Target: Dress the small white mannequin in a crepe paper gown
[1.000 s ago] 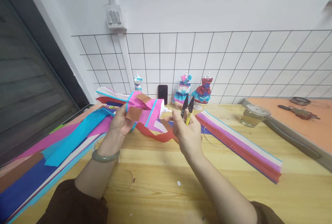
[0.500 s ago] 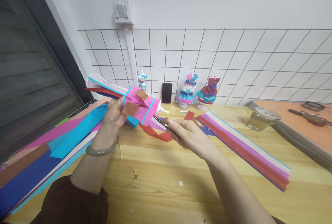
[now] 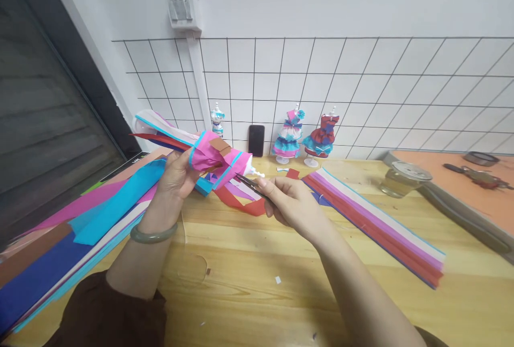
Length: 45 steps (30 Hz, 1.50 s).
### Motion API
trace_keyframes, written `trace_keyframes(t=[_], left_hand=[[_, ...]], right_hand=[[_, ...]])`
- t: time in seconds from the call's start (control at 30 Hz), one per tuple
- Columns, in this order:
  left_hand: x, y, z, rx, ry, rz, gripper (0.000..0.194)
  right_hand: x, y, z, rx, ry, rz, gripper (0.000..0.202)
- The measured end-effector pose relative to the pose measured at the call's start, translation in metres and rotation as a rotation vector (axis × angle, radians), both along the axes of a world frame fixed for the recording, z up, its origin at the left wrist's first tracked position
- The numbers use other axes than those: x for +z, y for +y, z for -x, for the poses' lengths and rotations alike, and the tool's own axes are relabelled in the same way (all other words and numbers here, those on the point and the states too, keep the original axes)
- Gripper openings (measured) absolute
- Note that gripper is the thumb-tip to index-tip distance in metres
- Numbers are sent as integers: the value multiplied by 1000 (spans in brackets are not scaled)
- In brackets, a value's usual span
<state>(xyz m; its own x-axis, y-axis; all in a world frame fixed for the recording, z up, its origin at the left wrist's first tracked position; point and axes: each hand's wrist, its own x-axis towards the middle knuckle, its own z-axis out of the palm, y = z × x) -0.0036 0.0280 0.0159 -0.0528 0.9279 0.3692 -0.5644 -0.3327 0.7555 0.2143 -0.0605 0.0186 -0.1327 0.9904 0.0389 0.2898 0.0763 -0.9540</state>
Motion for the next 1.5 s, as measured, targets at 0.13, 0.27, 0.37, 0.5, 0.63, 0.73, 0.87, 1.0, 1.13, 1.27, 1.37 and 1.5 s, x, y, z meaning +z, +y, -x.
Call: trace_keyframes(t=[0.13,0.27,0.37,0.5,0.63,0.73,0.87,1.0,1.13,1.27,1.37,1.5], left_hand=[[-2,3,1,20,-14,-20,18],[-4,5,1,10,-17,-9,17],[-4,5,1,-8,-13,-22,17],[-4,4,0,-14,-38,-16,22],[-4,3,-2,-22,-41,1,24],[-6,3,-2,-34,-32,-13,23],[-6,4,-3,-31,-35,-35,21],[-4,3,-5,-21,-68,-2,22],[-5,3,-7,-49,-84,16,24],[-10,7,-7,-84,-86,20,20],[-14,10,-6,-102,-68,36,14],[-15,11,-6,-108,-51,25,17]], right_hand=[[1,0,-1,-34,-3,7,54],[3,0,-1,-49,8,14,55],[3,0,-1,-61,22,8,54],[4,0,0,-65,35,-3,54],[4,0,1,-50,57,-1,54],[5,0,1,-56,64,-5,53],[6,-1,0,-30,21,-3,54],[5,0,-1,-14,10,-14,55],[3,0,0,-12,18,-29,55],[5,-1,2,-23,34,-50,52],[6,-2,3,-37,37,-57,51],[6,-3,3,-53,39,-70,51]])
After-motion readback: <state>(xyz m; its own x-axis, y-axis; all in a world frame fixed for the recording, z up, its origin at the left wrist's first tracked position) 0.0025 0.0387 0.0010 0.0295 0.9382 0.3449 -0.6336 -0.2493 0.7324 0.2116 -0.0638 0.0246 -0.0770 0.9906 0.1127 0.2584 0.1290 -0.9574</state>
